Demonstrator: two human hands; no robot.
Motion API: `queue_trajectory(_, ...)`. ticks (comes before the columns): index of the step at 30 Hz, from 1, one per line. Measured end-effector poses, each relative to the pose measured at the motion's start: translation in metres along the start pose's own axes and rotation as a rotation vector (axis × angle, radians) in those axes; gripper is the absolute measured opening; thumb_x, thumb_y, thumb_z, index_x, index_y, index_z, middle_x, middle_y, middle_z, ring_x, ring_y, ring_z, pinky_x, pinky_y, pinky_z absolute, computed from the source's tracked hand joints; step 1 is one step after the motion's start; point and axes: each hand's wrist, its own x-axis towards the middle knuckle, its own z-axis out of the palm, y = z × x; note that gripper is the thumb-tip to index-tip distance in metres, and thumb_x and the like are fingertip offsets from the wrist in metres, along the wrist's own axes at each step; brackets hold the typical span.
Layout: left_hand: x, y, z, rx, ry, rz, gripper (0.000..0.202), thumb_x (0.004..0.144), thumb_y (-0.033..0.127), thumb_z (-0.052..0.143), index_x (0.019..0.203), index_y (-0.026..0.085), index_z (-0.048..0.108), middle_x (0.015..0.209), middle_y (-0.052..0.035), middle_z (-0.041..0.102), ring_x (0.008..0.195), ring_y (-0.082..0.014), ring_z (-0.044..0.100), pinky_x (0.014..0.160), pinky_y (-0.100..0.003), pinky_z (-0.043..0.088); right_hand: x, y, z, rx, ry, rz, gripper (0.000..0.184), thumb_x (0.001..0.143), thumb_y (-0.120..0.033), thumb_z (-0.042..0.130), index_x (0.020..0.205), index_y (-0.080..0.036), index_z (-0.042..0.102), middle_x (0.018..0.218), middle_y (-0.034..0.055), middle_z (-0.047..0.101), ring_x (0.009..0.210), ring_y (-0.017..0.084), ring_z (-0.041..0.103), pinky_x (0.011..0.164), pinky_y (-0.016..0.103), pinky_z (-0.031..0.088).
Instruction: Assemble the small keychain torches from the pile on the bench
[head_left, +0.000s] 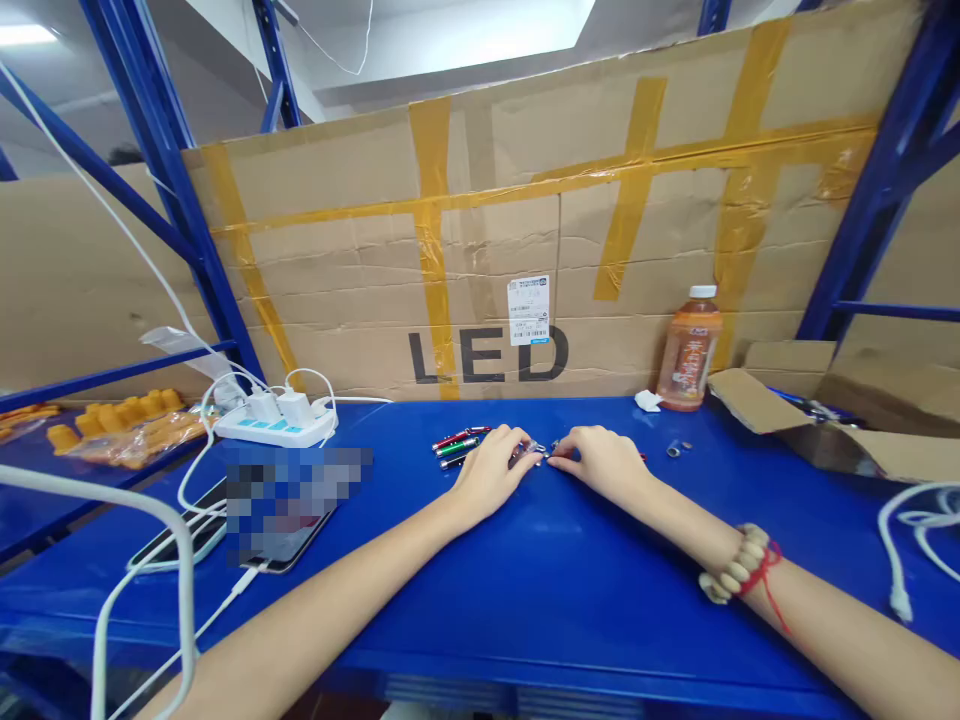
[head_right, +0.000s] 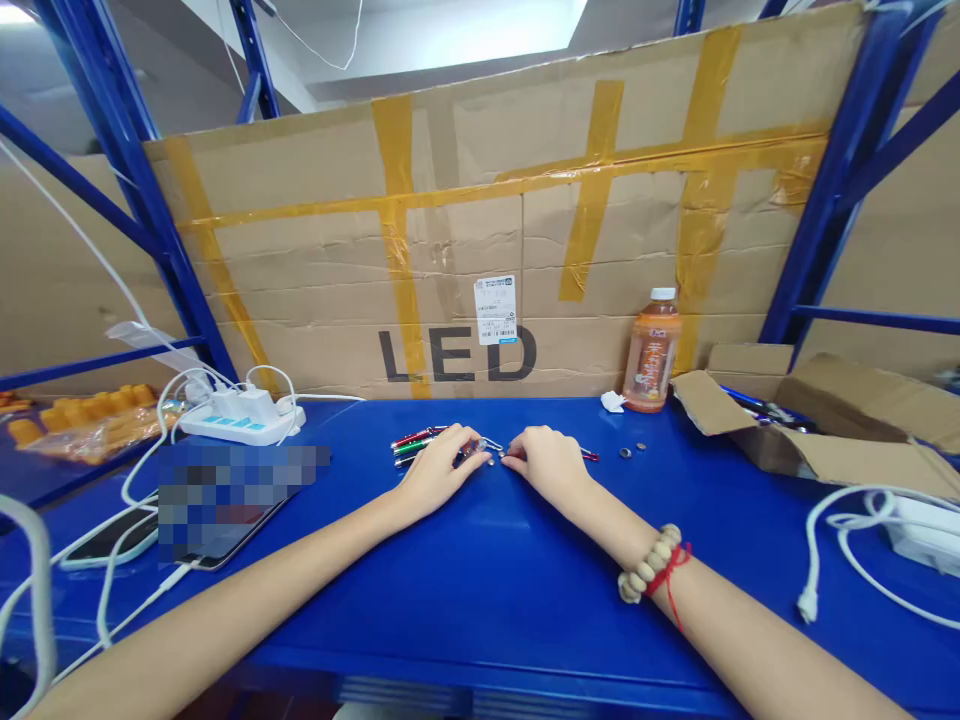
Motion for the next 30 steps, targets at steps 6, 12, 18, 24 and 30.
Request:
queue_trajectory(6,-0.001,-0.001,0.001,-0.016,-0.023,-0.012,0.018,0.086,0.039,0.046,0.084,0.021,0.049,0.081,0.0024,0.053,0.075,-0.0136,0.052,0.063,-0.025,0.038,0.000,0.000,-0.001,0.147,-0.026,0.068,0.011,0.078,-0.033,0.060,0.080,-0.025,0.067,0.084,-0.0020,0.071,0.084,0.018,0.063,0.056,0.023,0.037)
queue_trajectory(12,-0.002,-0.001,0.001,-0.013,-0.035,-0.008,0.018,0.086,0.040,0.045,0.086,0.022,0.050,0.084,0.0025,0.054,0.075,-0.0132,0.053,0.062,-0.024,0.038,0.000,-0.001,0.001,0.191,0.047,0.006,0.013,0.079,-0.033,0.056,0.079,-0.025,0.067,0.085,-0.0017,0.070,0.081,0.018,0.063,0.056,0.023,0.038)
queue_trajectory(18,0.000,0.000,0.001,-0.013,-0.029,-0.005,0.017,0.087,0.037,0.045,0.083,0.021,0.050,0.082,0.0017,0.053,0.074,-0.0139,0.052,0.065,-0.026,0.039,-0.001,-0.007,0.001,0.514,0.358,-0.150,0.018,0.082,-0.034,0.054,0.088,-0.023,0.067,0.086,-0.0003,0.069,0.064,0.012,0.060,0.062,0.023,0.045)
queue_trajectory(24,0.002,-0.007,0.004,-0.087,-0.016,0.042,0.016,0.089,0.032,0.042,0.082,0.020,0.050,0.082,-0.0001,0.053,0.076,-0.0149,0.052,0.066,-0.026,0.040,-0.004,-0.010,0.004,0.535,0.314,-0.355,0.025,0.084,-0.039,0.051,0.083,-0.022,0.069,0.088,0.0022,0.068,0.070,0.012,0.061,0.064,0.023,0.046)
queue_trajectory(30,0.002,-0.010,0.007,-0.133,0.008,0.082,0.014,0.088,0.031,0.044,0.082,0.019,0.050,0.079,0.0009,0.050,0.073,-0.0136,0.050,0.065,-0.025,0.039,-0.003,-0.009,0.003,0.590,0.401,-0.339,0.025,0.084,-0.038,0.052,0.081,-0.021,0.069,0.087,0.0028,0.067,0.072,0.012,0.060,0.063,0.022,0.046)
